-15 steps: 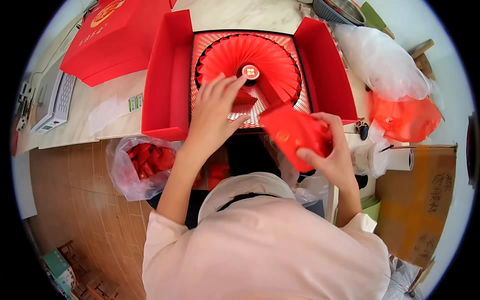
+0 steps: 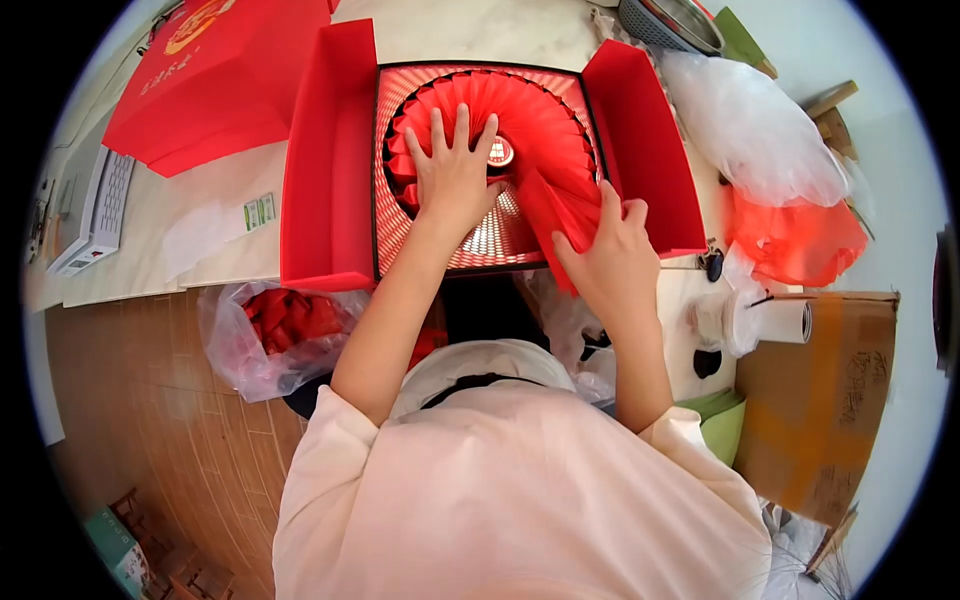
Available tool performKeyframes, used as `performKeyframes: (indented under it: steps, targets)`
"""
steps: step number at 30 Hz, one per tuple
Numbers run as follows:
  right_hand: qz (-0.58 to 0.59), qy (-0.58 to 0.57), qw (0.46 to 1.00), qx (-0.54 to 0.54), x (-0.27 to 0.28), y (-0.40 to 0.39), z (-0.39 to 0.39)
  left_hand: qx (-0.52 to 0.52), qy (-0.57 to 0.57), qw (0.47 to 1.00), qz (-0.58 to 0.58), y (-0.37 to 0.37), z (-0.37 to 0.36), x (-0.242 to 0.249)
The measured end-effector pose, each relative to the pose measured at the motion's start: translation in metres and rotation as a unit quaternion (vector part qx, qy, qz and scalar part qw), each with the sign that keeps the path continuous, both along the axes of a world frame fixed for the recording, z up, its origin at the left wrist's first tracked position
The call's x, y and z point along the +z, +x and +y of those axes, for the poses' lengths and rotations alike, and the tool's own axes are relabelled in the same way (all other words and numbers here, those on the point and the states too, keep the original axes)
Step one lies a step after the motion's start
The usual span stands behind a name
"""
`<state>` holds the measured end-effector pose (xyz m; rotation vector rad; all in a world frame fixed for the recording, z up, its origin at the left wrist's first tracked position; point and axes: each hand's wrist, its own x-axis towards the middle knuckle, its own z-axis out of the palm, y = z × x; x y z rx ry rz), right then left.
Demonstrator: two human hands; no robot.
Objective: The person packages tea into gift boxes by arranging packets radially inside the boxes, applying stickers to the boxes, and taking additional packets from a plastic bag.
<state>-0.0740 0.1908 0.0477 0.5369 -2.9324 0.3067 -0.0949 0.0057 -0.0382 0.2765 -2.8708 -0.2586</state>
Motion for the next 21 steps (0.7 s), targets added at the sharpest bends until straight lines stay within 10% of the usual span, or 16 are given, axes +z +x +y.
performKeyframes:
  steps: [21]
  targets:
    - [0.14, 0.082, 0.982, -0.093, -0.035, -0.007, -0.077, 0.004, 0.032, 0.999, 0.008, 0.003, 0.0, -0.002]
